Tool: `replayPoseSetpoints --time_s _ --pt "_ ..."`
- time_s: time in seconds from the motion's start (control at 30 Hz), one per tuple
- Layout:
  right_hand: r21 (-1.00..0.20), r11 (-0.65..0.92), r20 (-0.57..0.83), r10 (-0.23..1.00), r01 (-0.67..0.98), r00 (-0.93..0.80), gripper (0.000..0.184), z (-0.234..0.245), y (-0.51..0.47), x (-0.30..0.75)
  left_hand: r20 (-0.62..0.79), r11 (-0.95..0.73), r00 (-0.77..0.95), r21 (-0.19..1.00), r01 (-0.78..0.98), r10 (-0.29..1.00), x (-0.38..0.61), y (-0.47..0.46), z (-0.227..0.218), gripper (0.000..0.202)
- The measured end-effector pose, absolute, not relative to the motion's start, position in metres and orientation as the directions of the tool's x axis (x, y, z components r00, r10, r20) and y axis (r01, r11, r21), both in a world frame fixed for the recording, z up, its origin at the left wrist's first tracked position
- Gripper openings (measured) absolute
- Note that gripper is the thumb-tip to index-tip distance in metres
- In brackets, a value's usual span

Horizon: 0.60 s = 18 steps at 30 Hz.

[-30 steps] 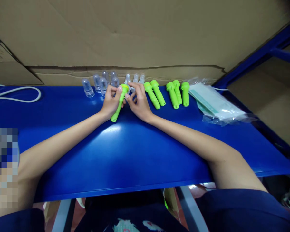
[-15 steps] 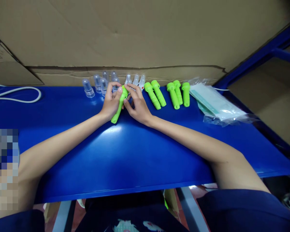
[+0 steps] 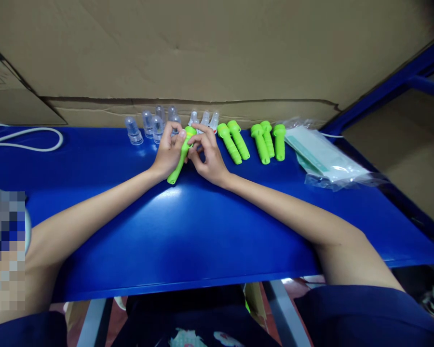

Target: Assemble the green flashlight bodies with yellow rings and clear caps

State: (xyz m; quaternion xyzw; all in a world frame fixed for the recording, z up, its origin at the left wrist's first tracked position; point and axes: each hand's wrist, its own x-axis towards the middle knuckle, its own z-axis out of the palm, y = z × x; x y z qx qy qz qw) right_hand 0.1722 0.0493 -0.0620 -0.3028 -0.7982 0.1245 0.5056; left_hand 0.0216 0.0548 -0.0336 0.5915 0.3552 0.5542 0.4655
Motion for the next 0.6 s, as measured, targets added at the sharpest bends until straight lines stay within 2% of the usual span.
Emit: replayPoseSetpoints --time_s 0.13,0.37,0.6 --pt "-0.544 0.778 0.741 0.621 0.314 -0.254 0.034 -0.0646 0.0519 0.1702 0.334 -0.322 0.117 0.940 -0.108 0.935 0.0215 0.0570 -0.0363 0.043" --pt "-0.570 0.740 0.715 0.661 0.356 -0.229 0.028 -0.0639 0.0527 0.1706 0.331 -0.314 0.126 0.940 -0.135 0.935 0.0215 0.0583 -0.0377 0.048" --pt "-0.575 0.701 0.695 0.690 0.422 -0.201 0.036 -0.0559 0.0476 0.1716 0.275 -0.259 0.132 0.958 -0.125 0.952 0.0211 0.0502 -0.0278 0.049"
